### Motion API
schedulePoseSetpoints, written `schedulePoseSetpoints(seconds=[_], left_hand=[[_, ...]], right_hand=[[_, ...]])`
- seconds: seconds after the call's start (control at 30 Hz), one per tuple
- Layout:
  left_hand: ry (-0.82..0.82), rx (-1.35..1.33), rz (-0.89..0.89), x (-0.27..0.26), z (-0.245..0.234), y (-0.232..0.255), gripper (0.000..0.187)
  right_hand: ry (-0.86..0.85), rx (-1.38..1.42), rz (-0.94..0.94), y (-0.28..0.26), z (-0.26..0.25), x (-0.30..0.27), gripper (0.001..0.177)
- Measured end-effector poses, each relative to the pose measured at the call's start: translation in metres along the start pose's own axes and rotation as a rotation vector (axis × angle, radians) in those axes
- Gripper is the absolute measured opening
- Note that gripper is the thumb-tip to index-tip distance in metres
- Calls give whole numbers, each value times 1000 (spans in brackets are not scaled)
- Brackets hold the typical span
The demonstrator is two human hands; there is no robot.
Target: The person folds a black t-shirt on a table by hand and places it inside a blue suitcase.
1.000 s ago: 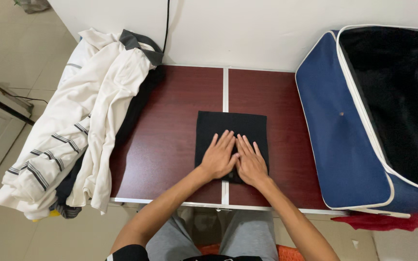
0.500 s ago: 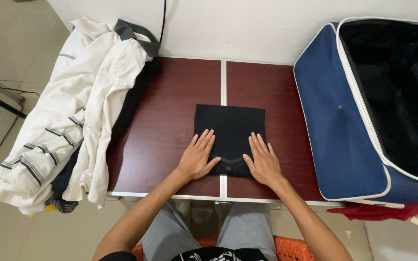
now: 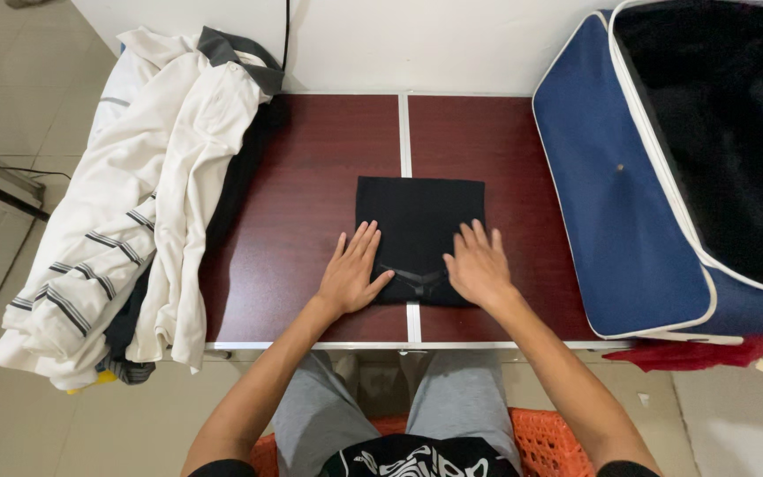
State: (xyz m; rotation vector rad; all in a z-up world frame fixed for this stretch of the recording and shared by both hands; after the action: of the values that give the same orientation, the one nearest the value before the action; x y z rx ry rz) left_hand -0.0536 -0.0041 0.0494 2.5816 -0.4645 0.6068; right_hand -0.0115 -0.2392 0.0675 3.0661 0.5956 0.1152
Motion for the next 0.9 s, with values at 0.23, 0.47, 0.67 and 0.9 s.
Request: schedulePoseSetpoints(seconds=[0.23, 0.47, 0.67, 0.9], left_hand=[[-27, 7, -8, -2, 2, 3, 83], [-15, 20, -6, -5, 2, 1, 82], [-31, 33, -24, -3, 1, 1, 83], [-208, 126, -86, 20, -7, 5, 83]], right_hand=[[256, 429, -236, -75, 21, 97, 63], [218, 342, -146, -42, 37, 105, 72], [173, 235, 42, 17, 42, 96, 80], [190, 141, 142, 47, 46, 89, 81]])
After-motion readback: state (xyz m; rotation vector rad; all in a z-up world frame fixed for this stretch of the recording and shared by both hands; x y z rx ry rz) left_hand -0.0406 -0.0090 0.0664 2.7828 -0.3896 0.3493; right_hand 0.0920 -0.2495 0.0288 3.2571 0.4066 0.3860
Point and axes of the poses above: each hand's wrist, its own x-axis towards the middle knuckle, its own z-axis out of the palm, y = z × x, the point moved 5 cm from there along x, towards the middle knuckle, and after that the axes turned 14 degrees about y, right-handed, at the moved point
